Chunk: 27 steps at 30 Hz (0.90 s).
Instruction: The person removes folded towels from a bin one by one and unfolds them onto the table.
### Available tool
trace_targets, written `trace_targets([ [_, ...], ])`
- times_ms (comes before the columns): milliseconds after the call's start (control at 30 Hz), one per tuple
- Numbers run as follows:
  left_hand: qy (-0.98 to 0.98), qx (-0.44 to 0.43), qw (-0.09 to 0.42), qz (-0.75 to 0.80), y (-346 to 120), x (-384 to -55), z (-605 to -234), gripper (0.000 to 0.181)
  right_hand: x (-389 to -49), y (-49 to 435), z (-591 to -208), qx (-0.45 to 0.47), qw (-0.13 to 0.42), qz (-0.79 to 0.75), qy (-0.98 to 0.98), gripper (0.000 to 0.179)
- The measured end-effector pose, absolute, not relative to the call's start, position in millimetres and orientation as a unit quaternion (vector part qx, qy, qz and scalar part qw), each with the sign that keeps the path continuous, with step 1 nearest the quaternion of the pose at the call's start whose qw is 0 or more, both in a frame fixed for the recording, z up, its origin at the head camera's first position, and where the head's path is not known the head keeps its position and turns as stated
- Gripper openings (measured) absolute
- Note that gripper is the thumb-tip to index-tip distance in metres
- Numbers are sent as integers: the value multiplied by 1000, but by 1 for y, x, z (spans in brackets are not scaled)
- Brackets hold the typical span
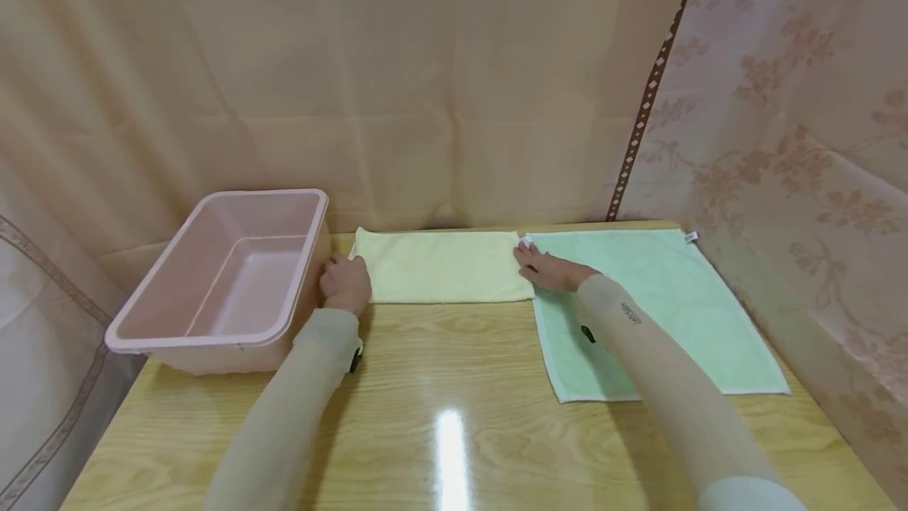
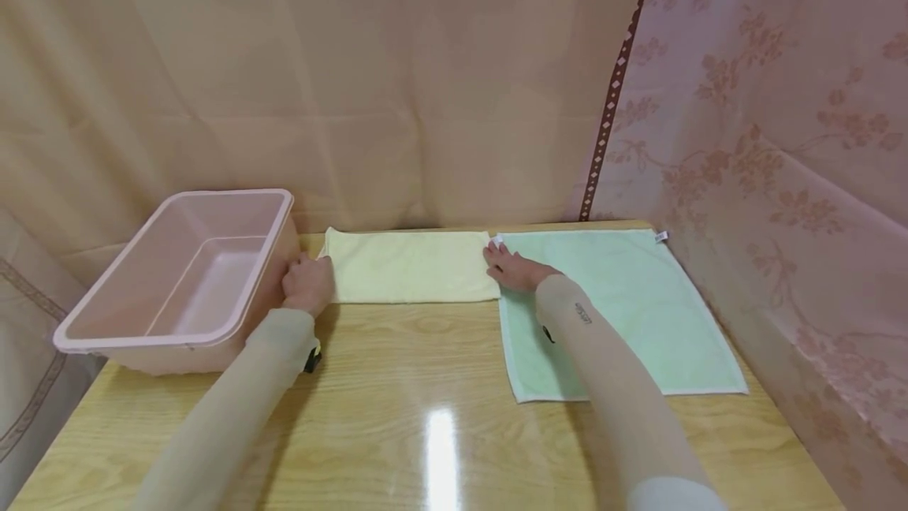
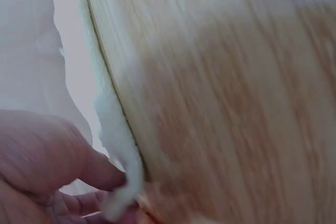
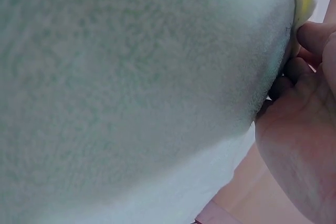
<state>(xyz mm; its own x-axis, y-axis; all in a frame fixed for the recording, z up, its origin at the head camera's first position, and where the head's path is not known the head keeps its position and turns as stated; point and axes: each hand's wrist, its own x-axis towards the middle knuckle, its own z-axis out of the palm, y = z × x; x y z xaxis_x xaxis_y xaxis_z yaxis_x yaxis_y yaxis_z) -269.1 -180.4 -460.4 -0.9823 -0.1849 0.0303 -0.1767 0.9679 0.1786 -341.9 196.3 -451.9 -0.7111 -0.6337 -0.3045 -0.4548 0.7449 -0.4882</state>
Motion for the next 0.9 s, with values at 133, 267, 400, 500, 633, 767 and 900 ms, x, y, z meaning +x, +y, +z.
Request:
trace_targets([
  [133, -997, 35, 12, -67, -179, -272, -460, 36, -343, 195, -452, -301, 236, -195, 903, 59],
  [267, -996, -9, 1, -93, -180, -277, -459, 35, -345, 195, -454, -301, 237, -190, 904, 60],
  [400, -991, -25, -1, -132, -184, -282, -459, 29, -345, 196, -455, -301, 236, -189, 905, 60],
  [500, -987, -32, -9, -154, -185, -285, -462, 36, -344, 197, -456, -307, 236, -195, 901, 59],
  [633, -985, -24, -24, -168, -186, -286, -465, 46, -344, 197, -456, -319, 234, -199, 897, 59],
  [767, -985, -4, -44, -168, -185, -287, -463, 47, -345, 198, -457, -326, 226, -199, 896, 59],
  [900, -985, 3, -67, -162, -182, -287, -461, 50, -345, 202, -456, -319, 223, -197, 900, 59],
])
